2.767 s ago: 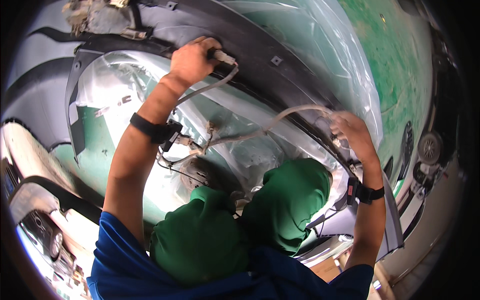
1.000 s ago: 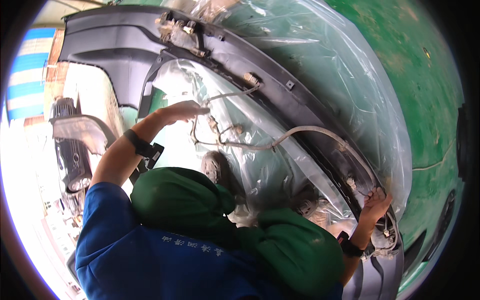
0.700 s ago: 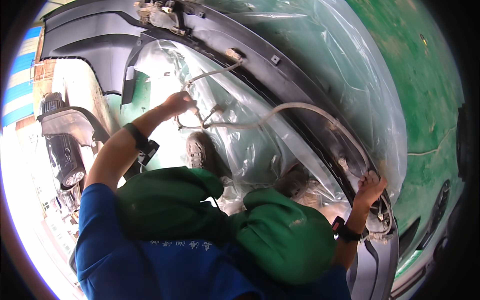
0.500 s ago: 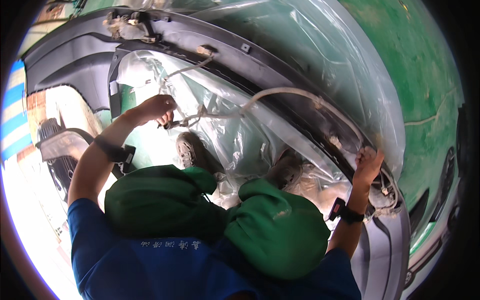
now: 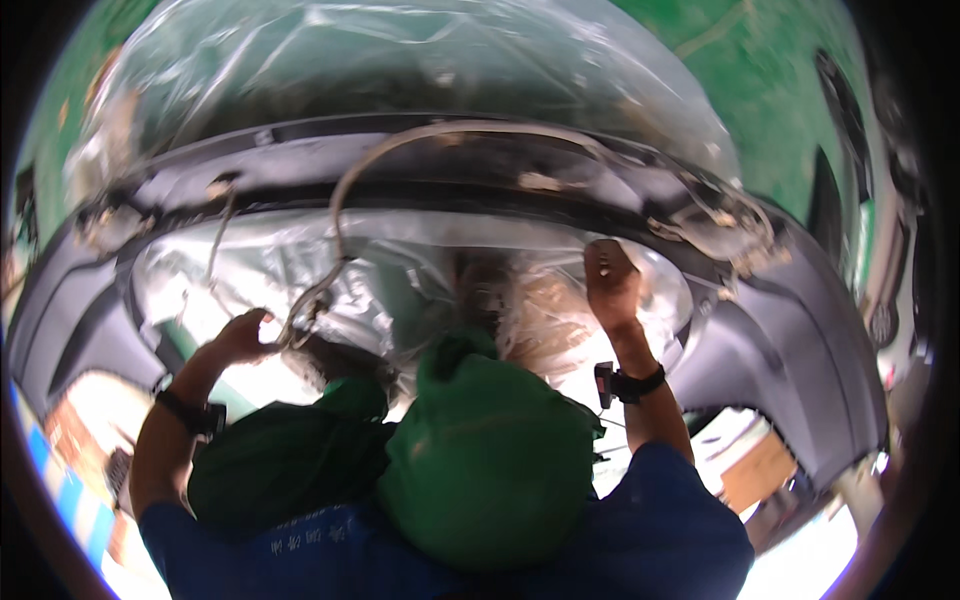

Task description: Connecting wiring harness and sensors to a car bumper assembly.

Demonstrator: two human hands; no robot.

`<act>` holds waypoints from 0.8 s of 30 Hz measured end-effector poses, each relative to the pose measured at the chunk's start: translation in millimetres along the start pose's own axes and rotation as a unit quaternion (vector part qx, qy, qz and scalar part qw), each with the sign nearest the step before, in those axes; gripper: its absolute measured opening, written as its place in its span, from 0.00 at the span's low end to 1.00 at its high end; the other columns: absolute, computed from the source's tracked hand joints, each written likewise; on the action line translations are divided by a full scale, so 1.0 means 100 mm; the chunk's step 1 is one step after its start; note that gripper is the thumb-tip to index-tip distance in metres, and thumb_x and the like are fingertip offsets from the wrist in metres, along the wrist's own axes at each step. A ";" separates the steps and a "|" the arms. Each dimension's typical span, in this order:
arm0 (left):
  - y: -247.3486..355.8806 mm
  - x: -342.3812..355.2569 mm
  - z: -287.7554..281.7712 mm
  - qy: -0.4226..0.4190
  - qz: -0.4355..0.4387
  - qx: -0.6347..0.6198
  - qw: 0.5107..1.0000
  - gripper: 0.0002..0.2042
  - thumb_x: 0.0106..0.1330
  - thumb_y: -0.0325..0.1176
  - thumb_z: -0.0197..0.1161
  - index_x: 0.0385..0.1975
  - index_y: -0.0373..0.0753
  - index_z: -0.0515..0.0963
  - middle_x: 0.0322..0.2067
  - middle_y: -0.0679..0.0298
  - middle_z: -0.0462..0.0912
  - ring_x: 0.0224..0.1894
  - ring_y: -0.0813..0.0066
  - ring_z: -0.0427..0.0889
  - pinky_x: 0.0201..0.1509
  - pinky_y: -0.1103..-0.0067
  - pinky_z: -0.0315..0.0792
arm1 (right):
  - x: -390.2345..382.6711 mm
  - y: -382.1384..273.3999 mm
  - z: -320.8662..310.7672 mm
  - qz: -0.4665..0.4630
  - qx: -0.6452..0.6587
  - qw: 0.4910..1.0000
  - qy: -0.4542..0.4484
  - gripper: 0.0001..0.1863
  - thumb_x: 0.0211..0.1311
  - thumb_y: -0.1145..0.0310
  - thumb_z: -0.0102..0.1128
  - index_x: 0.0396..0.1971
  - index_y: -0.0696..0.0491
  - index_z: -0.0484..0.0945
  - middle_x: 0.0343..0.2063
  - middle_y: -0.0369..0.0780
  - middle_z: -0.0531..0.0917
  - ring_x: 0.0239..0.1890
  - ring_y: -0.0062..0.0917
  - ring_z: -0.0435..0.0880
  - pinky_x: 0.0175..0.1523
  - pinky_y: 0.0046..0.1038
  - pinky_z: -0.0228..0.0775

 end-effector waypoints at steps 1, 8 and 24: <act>0.04 0.14 -0.02 0.006 0.031 0.051 0.998 0.41 0.54 0.52 0.77 0.63 0.37 0.67 0.55 0.47 0.79 0.48 0.57 0.86 0.50 0.67 0.81 | -0.15 0.25 -0.11 -0.008 -0.033 0.999 0.028 0.03 0.65 0.72 0.63 0.34 0.55 0.79 0.30 0.47 0.85 0.30 0.39 0.87 0.36 0.34 0.79; 0.02 0.58 0.26 -0.042 0.073 0.088 0.993 0.35 0.54 0.45 0.78 0.53 0.38 0.62 0.39 0.56 0.81 0.43 0.57 0.84 0.46 0.65 0.79 | -0.32 0.34 -0.42 0.012 -0.103 0.993 0.054 0.04 0.62 0.74 0.60 0.36 0.55 0.80 0.33 0.47 0.86 0.35 0.42 0.87 0.40 0.35 0.80; -0.17 -0.47 -1.64 -0.064 -0.012 -0.130 0.989 0.15 0.55 0.21 0.69 0.43 0.28 0.83 0.35 0.54 0.88 0.30 0.65 0.89 0.35 0.73 0.86 | 0.27 -0.62 0.15 -0.192 -0.084 0.975 0.077 0.07 0.57 0.74 0.62 0.36 0.53 0.79 0.33 0.43 0.83 0.39 0.42 0.83 0.46 0.40 0.76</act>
Point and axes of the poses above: each hand's wrist, its own x-axis towards the middle knuckle, its own z-axis out of the palm, y = z × x, the point moved 7 cm from there along x, towards the middle knuckle
